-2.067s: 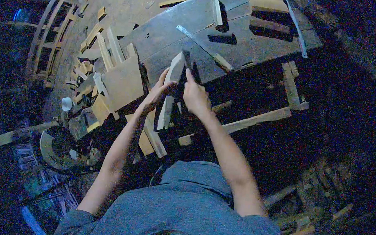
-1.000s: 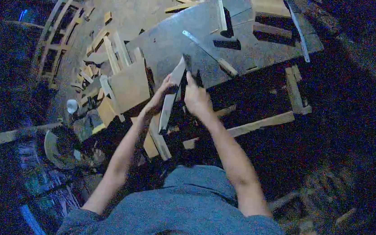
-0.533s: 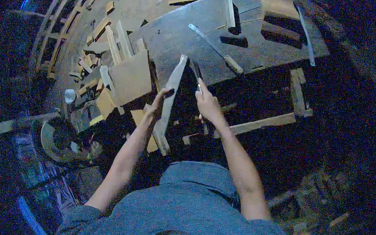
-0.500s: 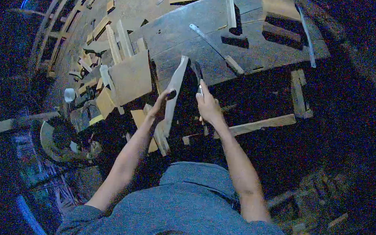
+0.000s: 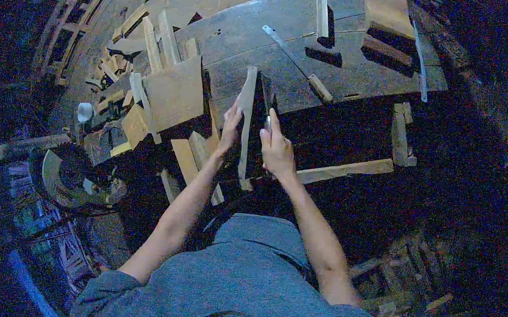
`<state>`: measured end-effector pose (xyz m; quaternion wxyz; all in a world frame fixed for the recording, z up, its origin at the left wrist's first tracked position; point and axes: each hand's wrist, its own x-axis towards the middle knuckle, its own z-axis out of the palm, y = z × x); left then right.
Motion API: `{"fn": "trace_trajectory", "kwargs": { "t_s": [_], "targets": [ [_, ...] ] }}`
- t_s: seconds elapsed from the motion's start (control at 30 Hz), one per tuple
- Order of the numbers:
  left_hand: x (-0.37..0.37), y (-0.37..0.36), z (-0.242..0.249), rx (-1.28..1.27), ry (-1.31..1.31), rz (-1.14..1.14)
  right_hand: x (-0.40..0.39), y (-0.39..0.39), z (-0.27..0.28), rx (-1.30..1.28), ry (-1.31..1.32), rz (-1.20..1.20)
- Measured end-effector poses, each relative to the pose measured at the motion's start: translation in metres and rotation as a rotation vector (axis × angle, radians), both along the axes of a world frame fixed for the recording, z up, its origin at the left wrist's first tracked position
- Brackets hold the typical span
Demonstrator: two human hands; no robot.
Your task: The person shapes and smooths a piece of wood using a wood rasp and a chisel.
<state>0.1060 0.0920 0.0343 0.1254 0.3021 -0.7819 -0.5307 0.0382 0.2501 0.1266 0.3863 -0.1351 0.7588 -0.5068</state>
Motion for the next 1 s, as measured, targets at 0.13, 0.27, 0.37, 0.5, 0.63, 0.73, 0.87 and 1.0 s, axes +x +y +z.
{"fn": "trace_trajectory", "kwargs": {
  "t_s": [0.13,0.27,0.37,0.5,0.63,0.73,0.87,1.0],
  "targets": [
    [-0.012,-0.006,0.005,-0.127,-0.034,0.025,0.006,-0.001,0.005,-0.028,0.091,-0.009],
    [-0.031,-0.006,0.029,-0.354,-0.025,0.032,0.011,-0.006,-0.02,-0.042,0.222,-0.022],
    [-0.037,-0.002,0.055,-0.342,-0.317,-0.033,0.014,-0.011,-0.016,-0.003,0.222,-0.001],
    [-0.051,-0.015,0.041,-0.449,-0.236,-0.031,0.015,-0.015,-0.02,-0.062,0.211,-0.005],
    [-0.058,-0.029,0.035,-0.375,-0.3,-0.056,0.003,-0.005,-0.011,-0.028,0.089,-0.02],
    [-0.062,-0.031,0.025,-0.39,-0.289,-0.014,-0.004,-0.003,0.004,0.0,-0.038,-0.033],
    [-0.063,-0.028,0.023,-0.354,-0.264,0.025,-0.004,-0.013,0.003,-0.08,0.069,-0.022],
    [-0.064,-0.026,0.022,-0.399,-0.253,0.059,-0.008,-0.024,0.02,-0.13,-0.064,-0.045]
  ]
}}
